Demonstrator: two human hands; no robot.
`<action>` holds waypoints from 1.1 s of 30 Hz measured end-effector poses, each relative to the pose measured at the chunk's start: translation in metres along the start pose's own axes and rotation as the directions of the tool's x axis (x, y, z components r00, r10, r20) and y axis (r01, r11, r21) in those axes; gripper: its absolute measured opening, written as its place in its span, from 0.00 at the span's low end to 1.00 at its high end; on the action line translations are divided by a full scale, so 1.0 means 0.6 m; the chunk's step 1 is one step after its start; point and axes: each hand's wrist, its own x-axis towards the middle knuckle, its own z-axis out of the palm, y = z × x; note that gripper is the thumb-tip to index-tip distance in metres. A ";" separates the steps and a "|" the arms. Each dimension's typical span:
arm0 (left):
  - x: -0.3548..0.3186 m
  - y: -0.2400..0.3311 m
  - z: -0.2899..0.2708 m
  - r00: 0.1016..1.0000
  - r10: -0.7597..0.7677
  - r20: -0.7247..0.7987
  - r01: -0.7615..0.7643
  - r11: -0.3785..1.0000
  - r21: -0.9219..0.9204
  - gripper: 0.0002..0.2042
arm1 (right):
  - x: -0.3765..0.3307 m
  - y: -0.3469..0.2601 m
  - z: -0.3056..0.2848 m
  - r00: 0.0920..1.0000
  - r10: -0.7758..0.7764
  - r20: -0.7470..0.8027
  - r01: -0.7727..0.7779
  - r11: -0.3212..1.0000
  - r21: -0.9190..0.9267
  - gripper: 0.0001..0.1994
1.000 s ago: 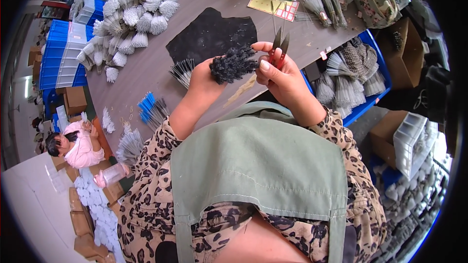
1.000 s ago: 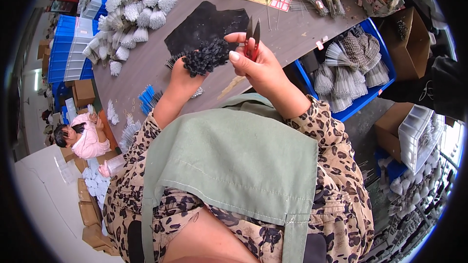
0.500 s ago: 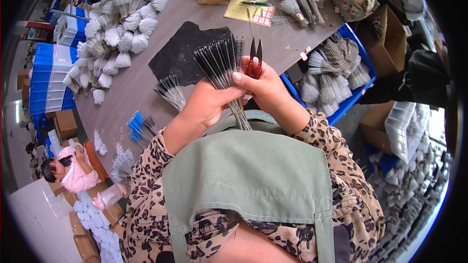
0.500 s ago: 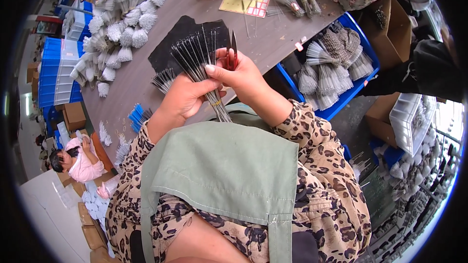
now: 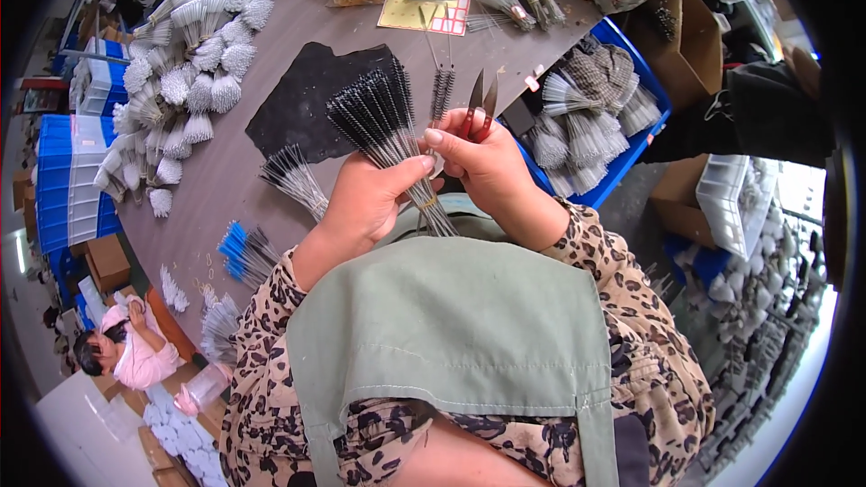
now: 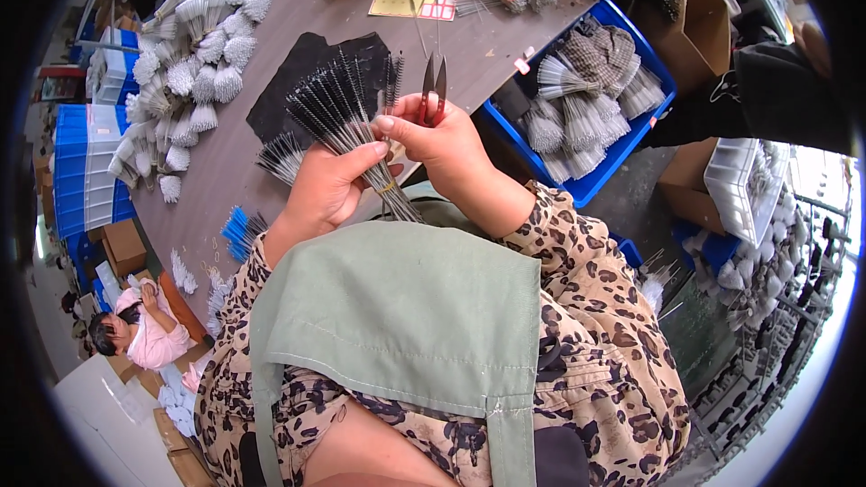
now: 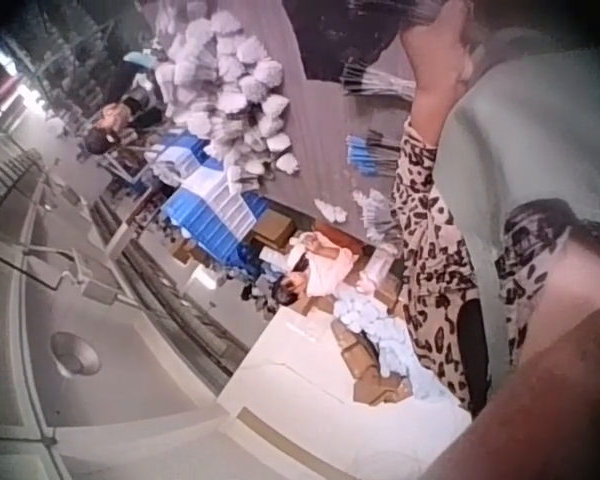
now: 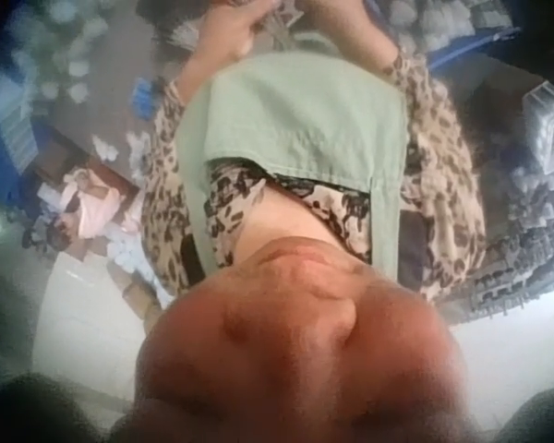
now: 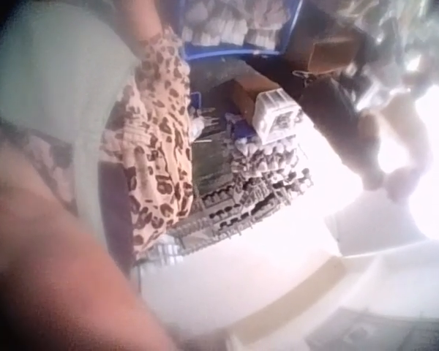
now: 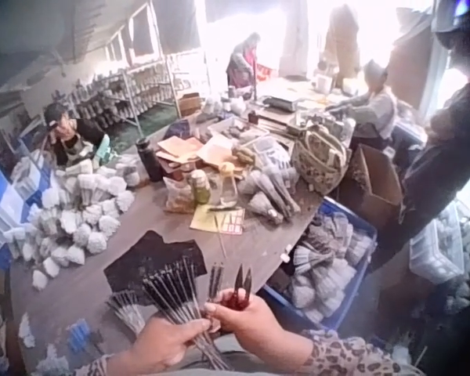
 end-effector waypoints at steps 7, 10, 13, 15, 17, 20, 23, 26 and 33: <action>-0.010 -0.003 -0.008 0.999 0.037 0.007 -0.037 0.999 -0.007 0.10 | -0.020 0.011 0.006 0.999 -0.041 -0.036 0.041 0.999 0.016 0.07; -0.013 0.000 -0.017 0.999 0.018 0.049 -0.017 1.000 -0.018 0.11 | -0.024 0.014 0.010 0.998 -0.046 -0.043 0.048 0.998 0.033 0.08; -0.016 0.006 -0.027 0.997 -0.002 0.076 0.003 1.000 -0.014 0.09 | -0.030 0.015 0.017 0.998 -0.046 -0.050 0.048 0.998 0.045 0.08; -0.019 0.015 -0.028 0.996 -0.004 0.092 0.005 1.000 -0.018 0.09 | -0.031 0.015 0.024 0.997 -0.056 -0.053 0.058 0.998 0.036 0.08; -0.020 0.024 -0.031 0.994 -0.005 0.108 0.008 1.000 -0.023 0.09 | -0.031 0.018 0.029 0.998 -0.061 -0.031 0.063 0.996 0.063 0.09; -0.023 0.032 -0.038 0.994 -0.009 0.112 0.014 0.999 -0.042 0.09 | -0.031 0.018 0.041 0.997 -0.058 -0.043 0.061 0.995 0.073 0.09; -0.027 0.037 -0.041 0.990 -0.027 0.137 0.033 0.999 -0.040 0.09 | -0.037 0.021 0.048 0.998 -0.058 -0.026 0.060 0.992 0.107 0.08; -0.026 0.033 -0.052 0.979 -0.049 0.196 0.059 0.997 -0.046 0.10 | -0.046 0.024 0.061 0.997 -0.064 -0.042 0.069 0.990 0.122 0.07; -0.030 0.025 -0.043 0.967 -0.053 0.249 0.057 0.998 -0.010 0.13 | -0.058 0.031 0.061 0.993 -0.094 -0.066 0.096 0.994 0.042 0.11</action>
